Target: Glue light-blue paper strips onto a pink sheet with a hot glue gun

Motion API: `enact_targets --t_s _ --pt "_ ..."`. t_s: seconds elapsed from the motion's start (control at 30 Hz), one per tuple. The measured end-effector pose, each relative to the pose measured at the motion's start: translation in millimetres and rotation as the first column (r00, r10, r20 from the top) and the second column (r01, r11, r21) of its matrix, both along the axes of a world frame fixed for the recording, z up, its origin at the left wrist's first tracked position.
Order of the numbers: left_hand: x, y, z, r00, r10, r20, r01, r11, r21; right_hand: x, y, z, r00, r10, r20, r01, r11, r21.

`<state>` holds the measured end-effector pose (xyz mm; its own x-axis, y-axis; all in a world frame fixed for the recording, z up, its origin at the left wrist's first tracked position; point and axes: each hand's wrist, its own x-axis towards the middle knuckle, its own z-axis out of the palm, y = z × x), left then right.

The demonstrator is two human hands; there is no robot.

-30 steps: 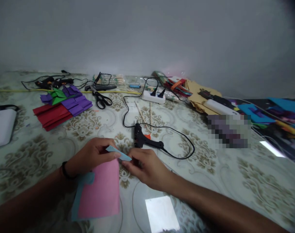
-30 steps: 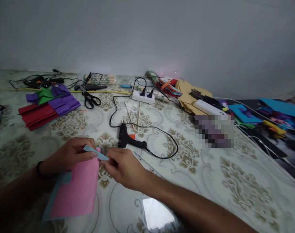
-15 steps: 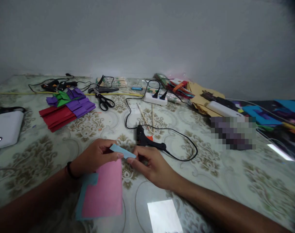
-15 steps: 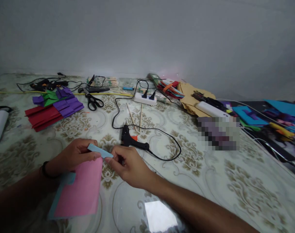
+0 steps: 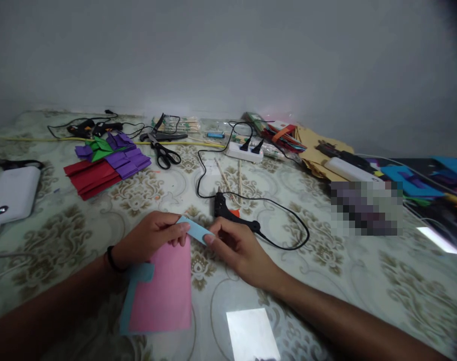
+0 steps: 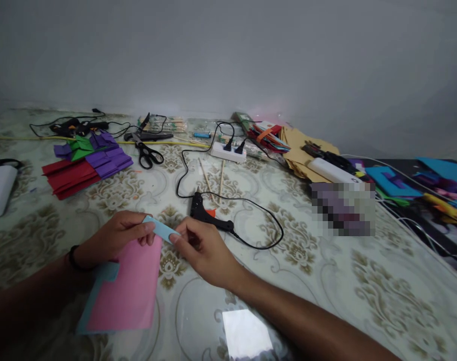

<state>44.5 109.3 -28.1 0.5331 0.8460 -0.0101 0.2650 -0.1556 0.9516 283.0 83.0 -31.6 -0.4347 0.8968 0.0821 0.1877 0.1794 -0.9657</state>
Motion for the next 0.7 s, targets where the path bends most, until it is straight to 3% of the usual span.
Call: enact_targets --t_s 0.3,0.7 --pt "-2 1 -3.2 0.997 0.048 0.059 -0.046 0.998 -0.036 1 -1 -0.7 0.999 0.034 0.04 -0.034 0.999 0.006" --pt "1 0 0.3 0.991 0.061 -0.123 -0.057 0.998 0.039 -4 -6 -10.7 0.988 0.143 0.052 -0.147 0.986 0.074"
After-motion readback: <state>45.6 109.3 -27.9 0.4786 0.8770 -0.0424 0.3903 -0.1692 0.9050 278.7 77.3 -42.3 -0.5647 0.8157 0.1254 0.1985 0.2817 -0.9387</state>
